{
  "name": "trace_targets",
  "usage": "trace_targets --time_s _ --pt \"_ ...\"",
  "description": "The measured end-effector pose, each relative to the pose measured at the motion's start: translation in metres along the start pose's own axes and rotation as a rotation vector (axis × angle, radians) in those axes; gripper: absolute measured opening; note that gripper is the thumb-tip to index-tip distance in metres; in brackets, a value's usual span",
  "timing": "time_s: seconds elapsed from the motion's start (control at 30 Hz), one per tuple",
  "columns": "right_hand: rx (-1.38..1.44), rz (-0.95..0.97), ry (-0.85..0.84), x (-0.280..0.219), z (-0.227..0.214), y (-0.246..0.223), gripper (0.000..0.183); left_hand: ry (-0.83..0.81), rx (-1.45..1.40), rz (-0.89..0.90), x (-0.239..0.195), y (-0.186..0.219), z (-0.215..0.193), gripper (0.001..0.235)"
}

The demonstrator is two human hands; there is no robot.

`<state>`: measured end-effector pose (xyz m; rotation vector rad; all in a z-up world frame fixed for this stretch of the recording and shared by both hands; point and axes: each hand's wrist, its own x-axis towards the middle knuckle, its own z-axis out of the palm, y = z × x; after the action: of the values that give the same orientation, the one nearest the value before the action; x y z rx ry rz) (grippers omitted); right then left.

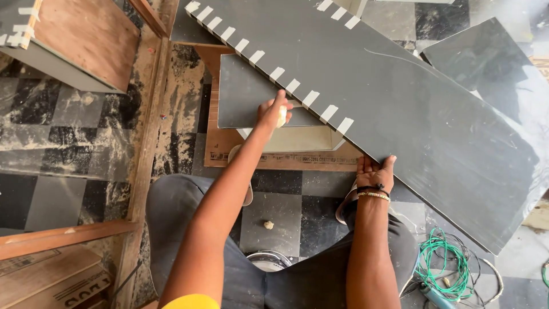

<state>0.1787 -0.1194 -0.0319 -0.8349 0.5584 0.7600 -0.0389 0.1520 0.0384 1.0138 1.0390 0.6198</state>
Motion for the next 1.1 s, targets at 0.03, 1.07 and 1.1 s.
trace_targets --time_s 0.03,1.07,1.1 --pt "-0.003 0.006 0.004 -0.001 -0.002 0.001 0.067 0.005 0.001 -0.005 0.004 -0.001 0.004 0.069" --pt "-0.170 -0.203 0.133 0.008 -0.068 -0.068 0.040 0.450 0.369 0.191 0.073 0.051 -0.172 0.042" --pt "-0.144 -0.224 0.092 0.010 -0.071 -0.074 0.040 0.445 0.387 0.240 0.088 0.048 -0.181 0.051"
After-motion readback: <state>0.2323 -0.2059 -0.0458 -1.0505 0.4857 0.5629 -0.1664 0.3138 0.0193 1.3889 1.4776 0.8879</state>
